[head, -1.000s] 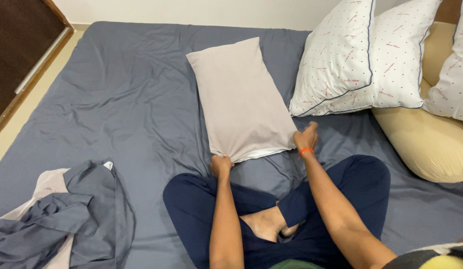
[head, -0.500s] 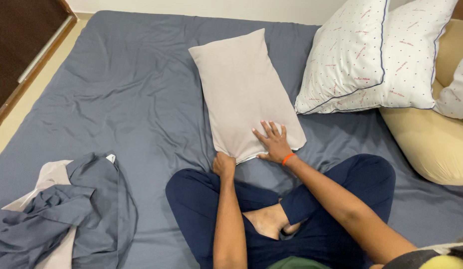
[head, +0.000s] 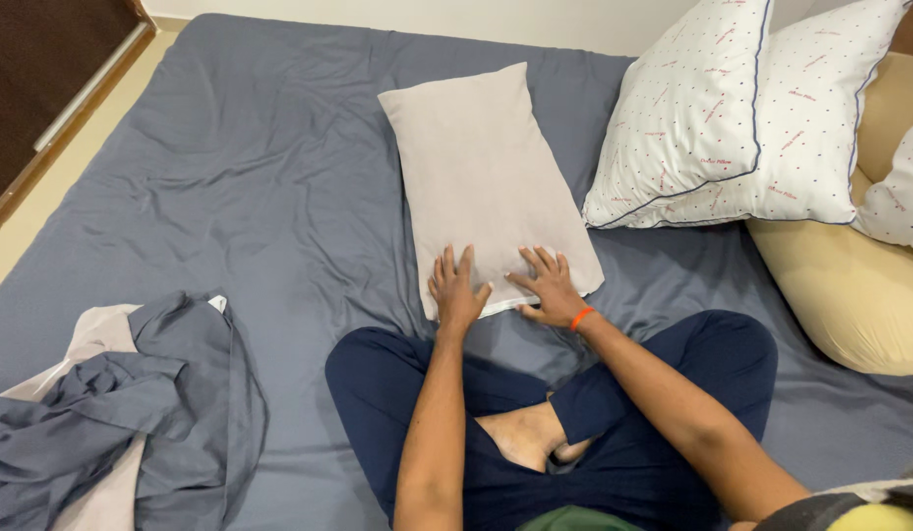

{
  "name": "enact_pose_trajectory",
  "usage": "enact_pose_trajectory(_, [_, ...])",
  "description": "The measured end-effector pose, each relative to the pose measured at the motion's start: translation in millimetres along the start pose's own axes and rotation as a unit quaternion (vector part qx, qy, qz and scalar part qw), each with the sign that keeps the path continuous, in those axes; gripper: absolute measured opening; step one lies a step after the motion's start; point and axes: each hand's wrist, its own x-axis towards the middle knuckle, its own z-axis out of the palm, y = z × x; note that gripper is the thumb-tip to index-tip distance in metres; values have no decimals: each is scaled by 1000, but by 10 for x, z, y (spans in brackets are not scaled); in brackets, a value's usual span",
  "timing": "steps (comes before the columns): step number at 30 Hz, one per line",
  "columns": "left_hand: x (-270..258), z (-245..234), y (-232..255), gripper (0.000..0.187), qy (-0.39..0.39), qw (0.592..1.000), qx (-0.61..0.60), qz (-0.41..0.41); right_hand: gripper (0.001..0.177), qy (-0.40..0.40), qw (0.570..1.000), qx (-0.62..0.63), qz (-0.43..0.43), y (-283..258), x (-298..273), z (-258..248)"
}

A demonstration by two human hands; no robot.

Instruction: The person inserts a pillow into a light-colored pillowcase, then places the covered pillow into a dark gray pillowcase. The person smooths the fabric and adjusts the fit by hand.

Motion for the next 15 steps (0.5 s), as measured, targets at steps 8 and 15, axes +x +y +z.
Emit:
enact_pose_trajectory(8, [-39,65,-164,15,100,967,-204,-115,13,189,913,336,130,550,-46,288])
enact_pose_trajectory(15, [-49,93,-538,15,318,937,-30,-143,15,270,920,238,152,690,-53,188])
